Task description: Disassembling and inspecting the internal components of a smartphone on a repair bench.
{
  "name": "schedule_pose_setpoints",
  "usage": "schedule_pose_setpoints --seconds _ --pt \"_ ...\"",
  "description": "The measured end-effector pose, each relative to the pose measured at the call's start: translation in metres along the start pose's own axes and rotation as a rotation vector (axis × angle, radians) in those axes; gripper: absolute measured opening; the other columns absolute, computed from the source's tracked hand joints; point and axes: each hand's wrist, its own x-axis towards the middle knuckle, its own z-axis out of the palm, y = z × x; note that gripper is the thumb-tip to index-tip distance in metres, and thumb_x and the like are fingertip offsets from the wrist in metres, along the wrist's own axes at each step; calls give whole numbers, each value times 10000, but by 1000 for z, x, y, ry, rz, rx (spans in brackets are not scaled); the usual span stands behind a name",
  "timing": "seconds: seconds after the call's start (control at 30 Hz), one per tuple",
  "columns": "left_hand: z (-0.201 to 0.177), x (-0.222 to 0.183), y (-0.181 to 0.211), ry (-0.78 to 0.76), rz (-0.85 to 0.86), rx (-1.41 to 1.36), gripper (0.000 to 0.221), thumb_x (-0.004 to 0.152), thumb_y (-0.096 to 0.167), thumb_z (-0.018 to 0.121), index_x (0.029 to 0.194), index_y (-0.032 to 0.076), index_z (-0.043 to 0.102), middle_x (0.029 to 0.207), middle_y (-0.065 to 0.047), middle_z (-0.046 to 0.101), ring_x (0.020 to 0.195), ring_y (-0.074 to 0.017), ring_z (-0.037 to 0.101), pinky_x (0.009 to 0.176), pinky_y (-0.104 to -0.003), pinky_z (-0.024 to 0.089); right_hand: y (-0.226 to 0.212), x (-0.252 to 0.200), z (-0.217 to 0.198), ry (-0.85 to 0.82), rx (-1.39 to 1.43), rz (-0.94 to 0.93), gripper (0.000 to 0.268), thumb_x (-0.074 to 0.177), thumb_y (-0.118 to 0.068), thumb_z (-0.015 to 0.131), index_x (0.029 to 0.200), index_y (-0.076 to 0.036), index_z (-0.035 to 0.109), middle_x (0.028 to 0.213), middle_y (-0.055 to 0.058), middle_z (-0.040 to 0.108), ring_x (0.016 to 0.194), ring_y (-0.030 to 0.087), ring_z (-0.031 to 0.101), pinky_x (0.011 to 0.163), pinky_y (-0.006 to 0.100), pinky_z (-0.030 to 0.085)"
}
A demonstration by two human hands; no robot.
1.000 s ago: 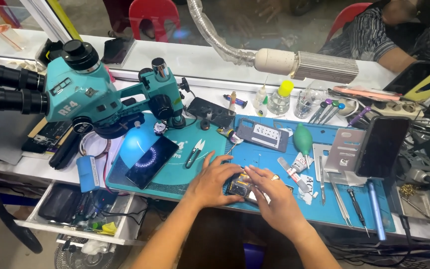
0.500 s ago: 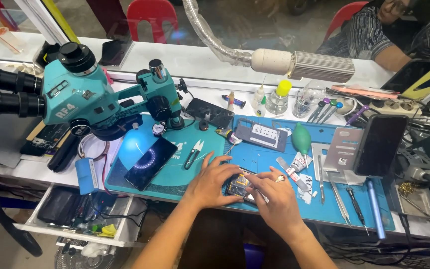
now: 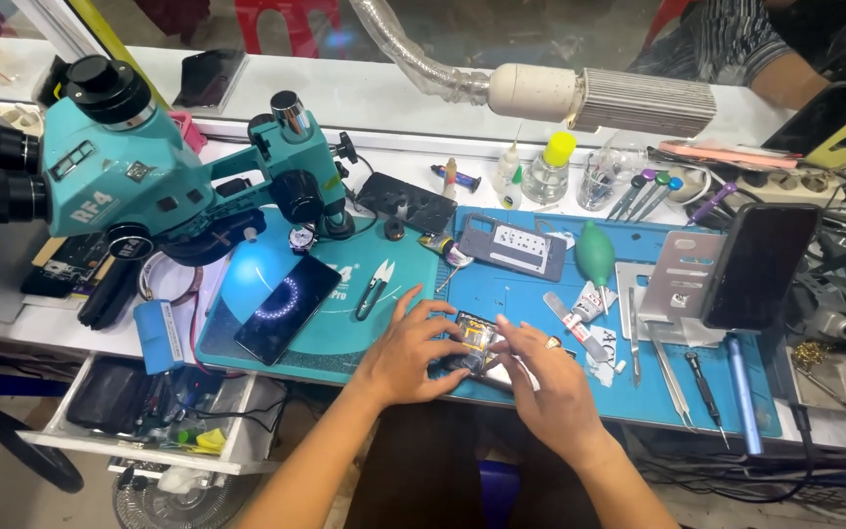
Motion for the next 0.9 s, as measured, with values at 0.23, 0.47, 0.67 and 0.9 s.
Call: schedule_pose_setpoints --seconds 0.23,0.47,0.67,0.9 --pt "3 -1 -7 -19 -26 -11 205 828 332 838 952 170 820 960 3 733 1148 -296 619 1166 -697 267 8 -20 -13 225 136 477 492 1047 -105 518 1531 -58 447 869 64 728 836 163 736 787 288 572" --pt "0 10 -6 -206 -16 128 242 858 380 808 932 151 775 958 2 707 1202 -283 570 1168 -716 218 10 -21 -26 62 120 636 535 1016 -131 514 1547 -109 458 848 33 693 703 141 701 719 300 604" --pt "-8 35 23 -430 176 439 55 842 134 762 893 111 757 846 -70 758 1063 -267 659 1203 -666 293 27 -34 -18 -66 56 698 530 1007 -178 527 1535 -163 492 953 31 730 876 168 726 914 322 532" --pt "-10 39 22 -403 233 336 254 807 -116 688 970 73 640 671 -99 641 824 -265 667 1184 -650 349 25 -32 -20 -115 86 791 563 1007 -197 521 1565 -201 453 889 22 718 775 157 717 789 318 553"
